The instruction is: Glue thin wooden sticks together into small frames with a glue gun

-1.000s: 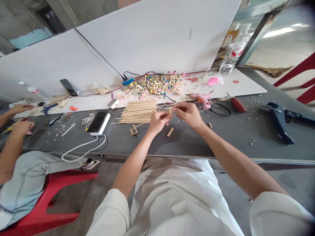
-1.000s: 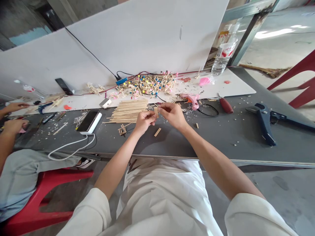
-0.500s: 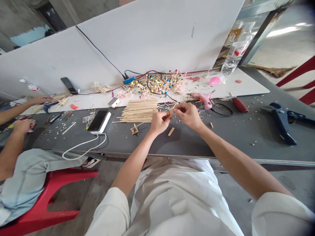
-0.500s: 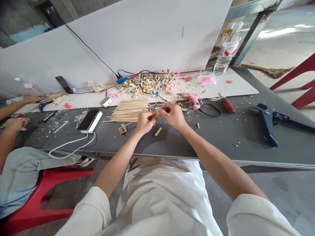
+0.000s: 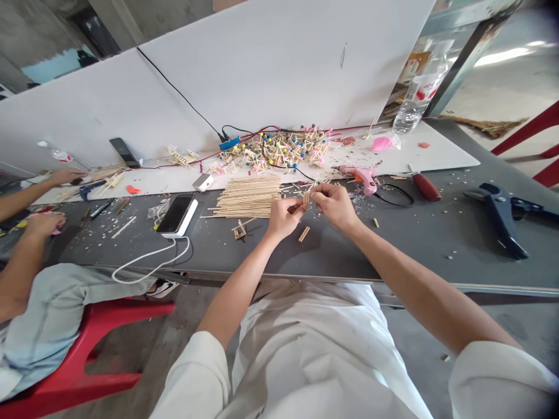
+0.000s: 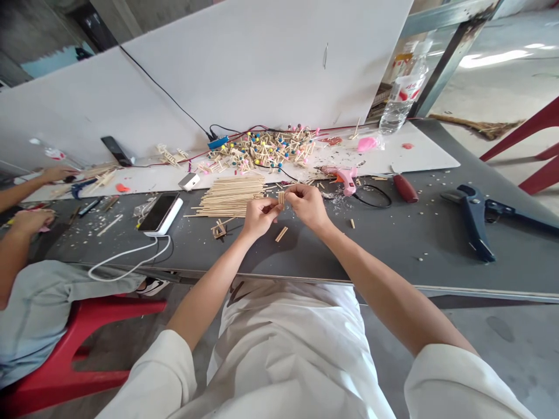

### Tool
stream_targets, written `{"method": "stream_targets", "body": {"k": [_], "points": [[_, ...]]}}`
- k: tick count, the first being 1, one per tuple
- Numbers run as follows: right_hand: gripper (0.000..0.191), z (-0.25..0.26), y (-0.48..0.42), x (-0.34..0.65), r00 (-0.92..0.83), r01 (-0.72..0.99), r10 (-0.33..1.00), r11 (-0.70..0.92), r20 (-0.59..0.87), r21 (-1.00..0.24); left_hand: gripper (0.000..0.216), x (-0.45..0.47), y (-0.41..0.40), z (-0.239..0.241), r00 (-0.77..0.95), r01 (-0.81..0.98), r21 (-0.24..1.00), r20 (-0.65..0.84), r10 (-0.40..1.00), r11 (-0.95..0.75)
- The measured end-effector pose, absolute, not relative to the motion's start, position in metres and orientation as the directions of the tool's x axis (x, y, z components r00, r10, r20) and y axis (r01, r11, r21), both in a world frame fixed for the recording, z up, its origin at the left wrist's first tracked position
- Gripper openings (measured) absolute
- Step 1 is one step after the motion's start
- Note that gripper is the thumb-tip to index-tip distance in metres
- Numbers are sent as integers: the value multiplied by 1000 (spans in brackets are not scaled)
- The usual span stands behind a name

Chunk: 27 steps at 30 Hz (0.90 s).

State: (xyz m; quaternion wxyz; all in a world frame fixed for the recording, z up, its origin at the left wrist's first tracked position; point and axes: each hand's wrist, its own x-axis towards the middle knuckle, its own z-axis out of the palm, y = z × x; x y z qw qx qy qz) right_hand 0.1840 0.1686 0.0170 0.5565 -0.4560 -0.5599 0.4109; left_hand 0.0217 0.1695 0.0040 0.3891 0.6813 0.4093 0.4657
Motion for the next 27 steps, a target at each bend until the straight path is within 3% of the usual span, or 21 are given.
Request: {"method": "stream_targets", "body": {"k": [6, 14, 17, 22, 27], "points": [[16, 26, 165, 180, 3, -183, 998, 64, 64, -981, 28, 23, 169, 7, 217, 116, 952, 255, 942, -284], [19, 27, 162, 179, -43, -248, 998, 31, 43, -968, 28, 23, 172, 2, 218, 7, 973, 222, 950, -229], [19, 25, 163, 179, 4, -177, 990, 138, 139, -975, 30, 24, 172, 3, 200, -45, 979, 203, 959, -198], [15, 27, 161, 180, 79, 91, 935, 338, 346, -937, 33, 26, 170, 7, 171, -137, 981, 163, 972, -141], [12, 27, 158, 180, 97, 239, 887, 419, 451, -876, 36, 27, 169, 8, 214, -210, 971, 159, 964, -113]]}}
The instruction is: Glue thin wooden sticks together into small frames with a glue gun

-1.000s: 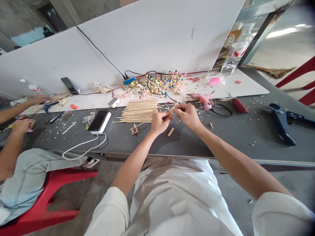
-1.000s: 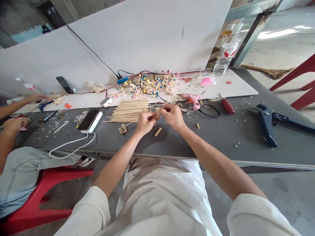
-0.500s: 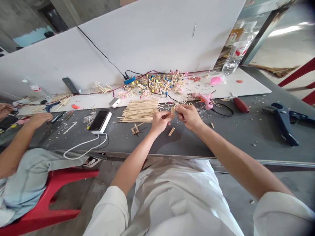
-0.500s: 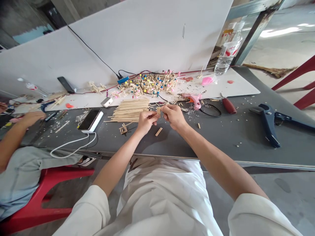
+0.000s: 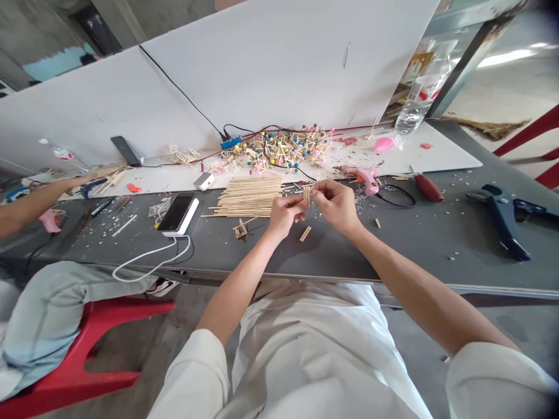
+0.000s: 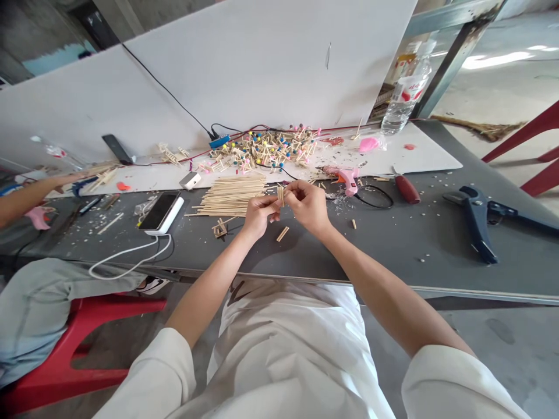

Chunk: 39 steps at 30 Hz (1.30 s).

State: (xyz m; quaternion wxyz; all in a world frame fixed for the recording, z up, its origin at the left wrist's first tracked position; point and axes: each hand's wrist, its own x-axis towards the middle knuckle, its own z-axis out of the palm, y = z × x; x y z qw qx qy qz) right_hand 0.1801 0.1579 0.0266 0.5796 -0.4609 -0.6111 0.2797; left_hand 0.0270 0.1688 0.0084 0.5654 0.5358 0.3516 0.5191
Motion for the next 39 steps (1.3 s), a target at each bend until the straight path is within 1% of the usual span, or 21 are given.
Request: {"method": "stream_targets", "body": {"k": [3, 7, 9, 14, 18, 20, 23, 25, 31, 36, 39], "points": [[9, 26, 156, 180, 98, 332, 854, 457, 512, -825, 37, 27, 168, 9, 231, -249, 964, 158, 960, -98], [6, 25, 156, 180, 76, 457, 766, 543, 639, -705, 38, 27, 167, 10, 237, -271, 960, 139, 962, -72], [6, 25, 156, 180, 57, 492, 733, 570, 678, -658, 39, 28, 167, 10, 237, -274, 960, 123, 964, -56], [6, 26, 156, 181, 25, 513, 703, 601, 711, -613, 38, 27, 170, 11, 232, -297, 955, 76, 970, -3], [6, 26, 152, 181, -77, 493, 685, 657, 724, -570, 38, 20, 174, 13, 138, -364, 931, 62, 988, -7], [7, 26, 151, 182, -87, 471, 694, 661, 715, -584, 38, 17, 173, 14, 142, -344, 939, 78, 987, -25], [9, 27, 152, 184, 0, 442, 727, 616, 687, -652, 39, 17, 171, 13, 183, -284, 956, 129, 975, -73], [14, 27, 153, 185, 35, 416, 746, 594, 665, -689, 41, 19, 170, 11, 196, -240, 964, 164, 967, -115], [26, 24, 154, 186, 35, 325, 806, 550, 591, -769, 43, 21, 170, 9, 217, -88, 969, 244, 945, -229], [24, 24, 156, 185, 43, 245, 861, 482, 506, -841, 44, 19, 167, 12, 229, 21, 951, 295, 928, -308], [24, 25, 157, 185, 27, 231, 880, 456, 474, -860, 44, 20, 165, 14, 219, 52, 944, 308, 926, -327]]}}
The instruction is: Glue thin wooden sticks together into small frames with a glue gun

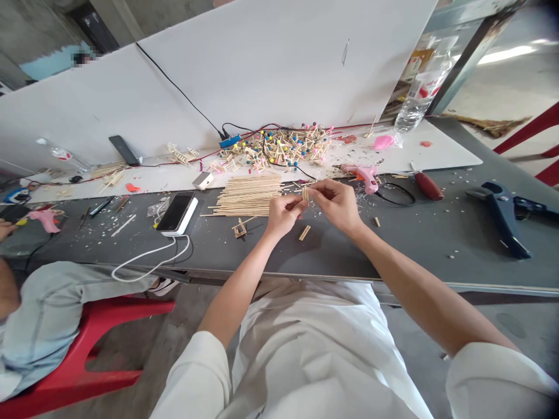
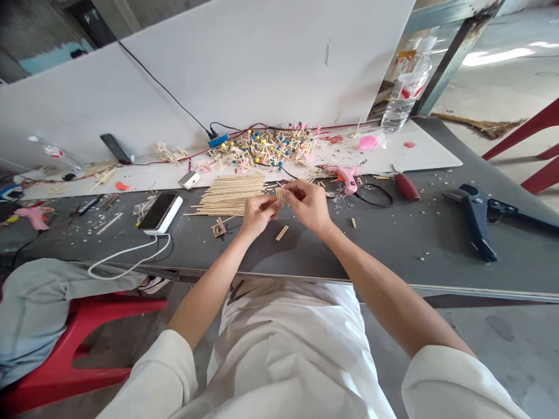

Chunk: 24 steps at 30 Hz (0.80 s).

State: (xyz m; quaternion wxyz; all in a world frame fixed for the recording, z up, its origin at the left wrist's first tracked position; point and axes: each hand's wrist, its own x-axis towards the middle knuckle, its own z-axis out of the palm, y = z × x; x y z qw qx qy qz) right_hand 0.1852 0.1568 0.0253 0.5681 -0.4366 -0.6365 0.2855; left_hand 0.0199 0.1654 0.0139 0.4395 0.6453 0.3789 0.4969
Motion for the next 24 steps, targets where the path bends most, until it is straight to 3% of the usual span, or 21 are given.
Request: {"method": "stream_targets", "body": {"k": [13, 24], "points": [[15, 24, 158, 179, 45, 212, 913, 388, 405, -897, 32, 19, 164, 6, 164, 180, 881, 411, 897, -437], [9, 13, 164, 170, 72, -19, 955, 291, 289, -957, 35, 27, 165, 7, 124, -19, 977, 214, 969, -213]]}}
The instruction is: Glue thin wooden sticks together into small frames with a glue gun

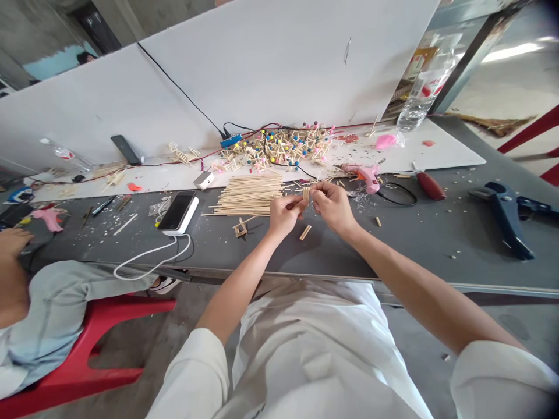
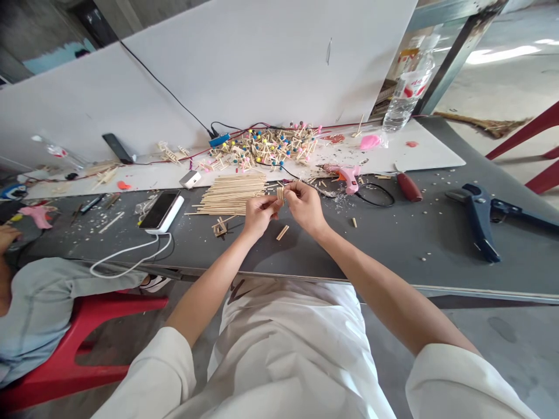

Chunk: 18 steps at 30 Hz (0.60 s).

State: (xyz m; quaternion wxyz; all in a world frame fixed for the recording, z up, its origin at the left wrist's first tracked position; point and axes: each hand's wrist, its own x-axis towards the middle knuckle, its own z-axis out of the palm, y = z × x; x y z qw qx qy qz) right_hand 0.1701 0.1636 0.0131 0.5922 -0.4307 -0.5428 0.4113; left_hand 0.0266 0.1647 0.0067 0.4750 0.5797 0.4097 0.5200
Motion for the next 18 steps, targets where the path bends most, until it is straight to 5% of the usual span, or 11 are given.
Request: {"method": "stream_targets", "body": {"k": [7, 18], "points": [[13, 14, 163, 169, 64, -114, 980, 196, 189, -974, 33, 26, 164, 8, 123, -34, 981, 192, 974, -189], [12, 18, 157, 171, 75, 366, 882, 409, 464, -836, 44, 20, 158, 18, 74, 231, 833, 500, 863, -503]]}}
